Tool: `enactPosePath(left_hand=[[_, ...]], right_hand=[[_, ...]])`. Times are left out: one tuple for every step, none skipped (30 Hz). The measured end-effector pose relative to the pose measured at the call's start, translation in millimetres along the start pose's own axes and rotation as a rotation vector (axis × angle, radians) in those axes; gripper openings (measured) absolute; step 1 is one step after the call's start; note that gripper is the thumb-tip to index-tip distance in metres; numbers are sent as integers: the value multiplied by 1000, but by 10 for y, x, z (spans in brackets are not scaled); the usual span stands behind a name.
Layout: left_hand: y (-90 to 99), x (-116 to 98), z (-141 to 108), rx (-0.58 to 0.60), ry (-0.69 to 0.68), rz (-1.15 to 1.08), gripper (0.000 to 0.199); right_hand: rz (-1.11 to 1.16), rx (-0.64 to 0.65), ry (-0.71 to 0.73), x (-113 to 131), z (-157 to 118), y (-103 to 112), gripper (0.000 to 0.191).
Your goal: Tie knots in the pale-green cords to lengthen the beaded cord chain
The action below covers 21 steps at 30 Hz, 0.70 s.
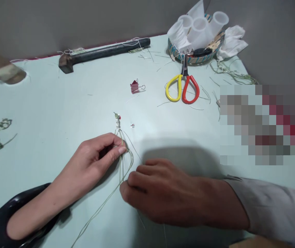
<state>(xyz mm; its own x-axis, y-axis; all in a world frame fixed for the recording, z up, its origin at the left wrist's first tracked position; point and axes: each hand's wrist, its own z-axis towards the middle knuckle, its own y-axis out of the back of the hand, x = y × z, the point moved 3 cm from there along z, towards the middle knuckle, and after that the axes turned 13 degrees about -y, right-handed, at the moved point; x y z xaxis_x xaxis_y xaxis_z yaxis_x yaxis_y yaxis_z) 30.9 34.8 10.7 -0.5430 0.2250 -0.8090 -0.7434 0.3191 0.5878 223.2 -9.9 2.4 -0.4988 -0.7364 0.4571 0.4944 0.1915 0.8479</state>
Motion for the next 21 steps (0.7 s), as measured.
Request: enactPosePath(left_hand=[[-2,7,3,1,0,-16,29],[-2,12,6,4,1,-32,29],[-2,14,9,6,2,-47,28],[-1,14,12,7,2,-60,28],[0,11,14,7,2,-70,28],[1,7,17,5,1,-77,29],[1,1,18,3,-1,-82,30],[0,-4,20,2,-4,-87,31],[-1,-8,20,2,-6,-93,31],[-2,-9,20,3,-8,-97,31],[0,-8,18,3,-9,-102,31],[2,-4,16,3,-11,-105,30],[6,4,14,6,-13,-107,30],[11,13,13,9,-15,-107,30],[16,24,12,11,-18,-107,30],[19,34,12,16,-22,-107,29],[21,43,14,21,-26,-106,29],[23,51,16,27,-30,-107,29],[23,57,18,32,-33,-107,29],[24,61,20,38,-36,-108,29],[24,64,21,45,-36,-109,29]], right_hand=[[12,-4,-27,-37,34,33,33],[34,-9,-79,-86,79,73,30],[60,0,-166,-149,133,109,27],[97,33,-265,-216,189,133,23],[115,57,-365,-279,244,150,23],[126,95,-440,-329,295,149,23],[134,122,-479,-360,342,138,21],[140,144,-500,-379,383,116,17],[151,162,-504,-385,417,86,12],[166,170,-505,-384,444,55,10],[183,174,-513,-379,463,27,12],[203,172,-525,-374,475,9,16],[225,168,-538,-367,481,5,18],[252,165,-549,-361,482,18,20],[287,166,-554,-354,478,48,20],[330,175,-555,-349,471,94,20],[376,191,-552,-345,460,155,18],[423,215,-546,-344,446,227,17],[474,250,-549,-350,426,307,14],[533,288,-561,-362,402,394,13],[603,333,-582,-383,373,483,14]])
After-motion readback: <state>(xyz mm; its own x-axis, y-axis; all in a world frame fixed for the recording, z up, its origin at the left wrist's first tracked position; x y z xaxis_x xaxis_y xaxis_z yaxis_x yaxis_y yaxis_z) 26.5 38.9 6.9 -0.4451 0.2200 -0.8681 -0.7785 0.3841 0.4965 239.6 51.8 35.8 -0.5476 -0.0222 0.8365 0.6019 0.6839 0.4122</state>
